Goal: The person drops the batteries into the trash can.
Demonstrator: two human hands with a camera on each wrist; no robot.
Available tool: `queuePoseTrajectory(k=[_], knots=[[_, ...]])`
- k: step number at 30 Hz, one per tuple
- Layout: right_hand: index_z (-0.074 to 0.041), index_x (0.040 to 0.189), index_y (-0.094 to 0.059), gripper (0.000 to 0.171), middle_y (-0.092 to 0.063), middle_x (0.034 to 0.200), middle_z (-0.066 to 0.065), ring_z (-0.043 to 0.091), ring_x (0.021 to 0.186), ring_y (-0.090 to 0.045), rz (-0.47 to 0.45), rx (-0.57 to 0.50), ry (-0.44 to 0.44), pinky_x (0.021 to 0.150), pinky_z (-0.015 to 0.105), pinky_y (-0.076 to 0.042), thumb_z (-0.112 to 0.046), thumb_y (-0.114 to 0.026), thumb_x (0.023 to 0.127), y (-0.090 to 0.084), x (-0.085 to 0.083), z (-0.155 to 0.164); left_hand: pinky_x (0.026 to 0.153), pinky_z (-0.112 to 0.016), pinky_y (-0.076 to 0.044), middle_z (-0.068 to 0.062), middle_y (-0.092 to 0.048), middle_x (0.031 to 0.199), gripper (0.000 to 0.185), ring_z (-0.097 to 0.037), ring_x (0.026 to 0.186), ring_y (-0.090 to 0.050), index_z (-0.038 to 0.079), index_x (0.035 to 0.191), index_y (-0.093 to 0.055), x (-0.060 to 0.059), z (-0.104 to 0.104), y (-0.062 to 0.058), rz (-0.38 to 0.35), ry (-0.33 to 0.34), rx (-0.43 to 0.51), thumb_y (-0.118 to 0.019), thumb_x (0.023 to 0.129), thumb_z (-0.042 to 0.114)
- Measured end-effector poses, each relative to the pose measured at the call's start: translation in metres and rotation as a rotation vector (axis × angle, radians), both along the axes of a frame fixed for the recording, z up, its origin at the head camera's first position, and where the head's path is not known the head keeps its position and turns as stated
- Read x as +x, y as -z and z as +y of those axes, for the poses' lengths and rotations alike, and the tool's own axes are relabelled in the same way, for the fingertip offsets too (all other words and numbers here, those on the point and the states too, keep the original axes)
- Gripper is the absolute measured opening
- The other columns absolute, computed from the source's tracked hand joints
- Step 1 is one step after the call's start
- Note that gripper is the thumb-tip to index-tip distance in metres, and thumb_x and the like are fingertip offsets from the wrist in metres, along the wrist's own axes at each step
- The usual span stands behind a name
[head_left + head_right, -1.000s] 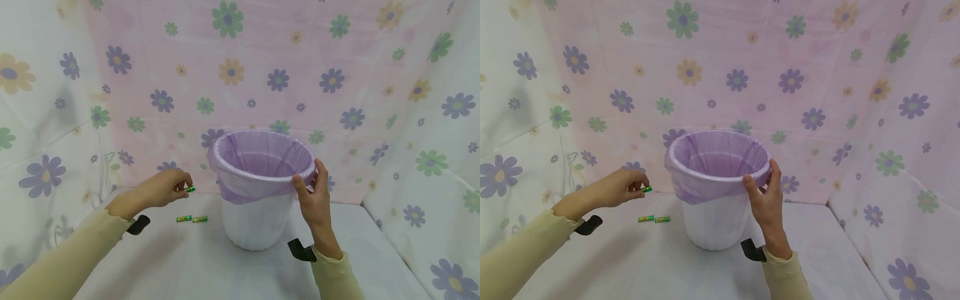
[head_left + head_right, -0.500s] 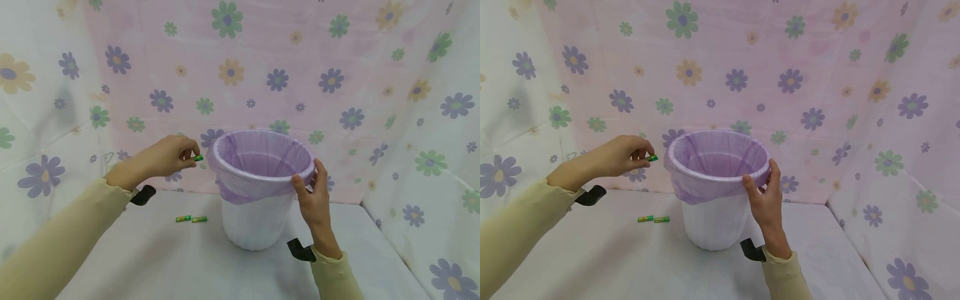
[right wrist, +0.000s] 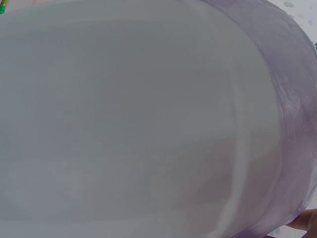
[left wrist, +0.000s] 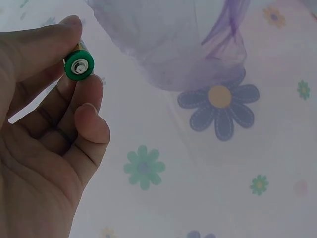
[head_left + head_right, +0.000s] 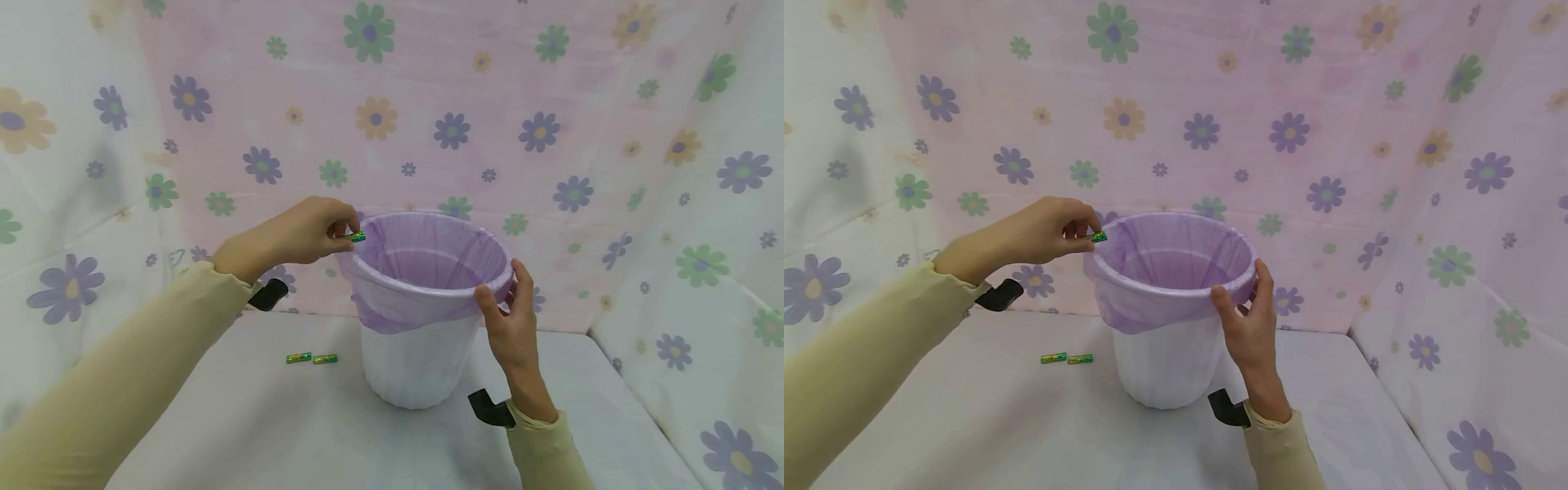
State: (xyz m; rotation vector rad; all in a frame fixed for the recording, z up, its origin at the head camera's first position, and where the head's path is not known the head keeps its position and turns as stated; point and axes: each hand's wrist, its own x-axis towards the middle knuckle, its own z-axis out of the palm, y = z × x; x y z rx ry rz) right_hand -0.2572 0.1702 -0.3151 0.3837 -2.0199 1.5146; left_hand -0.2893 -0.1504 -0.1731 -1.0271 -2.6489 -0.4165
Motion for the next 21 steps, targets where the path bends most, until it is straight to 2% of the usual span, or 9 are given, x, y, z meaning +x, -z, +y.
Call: queuePoseTrajectory(k=[8, 16, 21], knots=[[-0.025, 0.151, -0.020, 0.073, -0.041, 0.138, 0.015, 0.027, 0.120, -0.047, 0.002, 0.005, 0.003, 0.096, 0.051, -0.042, -0.036, -0.061, 0.092, -0.001, -0.001, 0.001, 0.070, -0.032, -0.043, -0.004, -0.055, 0.077, 0.012, -0.019, 0.072, -0.049, 0.007, 0.098, -0.066, -0.013, 0.029, -0.003, -0.034, 0.045, 0.030, -0.070, 0.086, 0.009], [-0.025, 0.151, -0.018, 0.074, -0.040, 0.138, 0.014, 0.027, 0.121, -0.046, -0.014, 0.003, -0.002, 0.097, 0.051, -0.041, -0.037, -0.061, 0.092, 0.000, -0.001, 0.002, 0.070, -0.030, -0.042, -0.003, -0.055, 0.076, 0.012, -0.017, 0.072, -0.049, 0.007, 0.095, -0.066, -0.028, 0.057, 0.006, -0.079, 0.109, 0.090, -0.071, 0.085, 0.009], [-0.029, 0.151, -0.019, 0.073, -0.039, 0.139, 0.014, 0.026, 0.121, -0.046, -0.013, 0.003, -0.003, 0.097, 0.051, -0.041, -0.037, -0.061, 0.092, 0.001, -0.002, 0.002, 0.069, -0.029, -0.042, -0.003, -0.055, 0.076, 0.012, -0.017, 0.072, -0.049, 0.006, 0.095, -0.066, -0.033, 0.071, 0.009, -0.122, 0.120, 0.114, -0.071, 0.085, 0.008]])
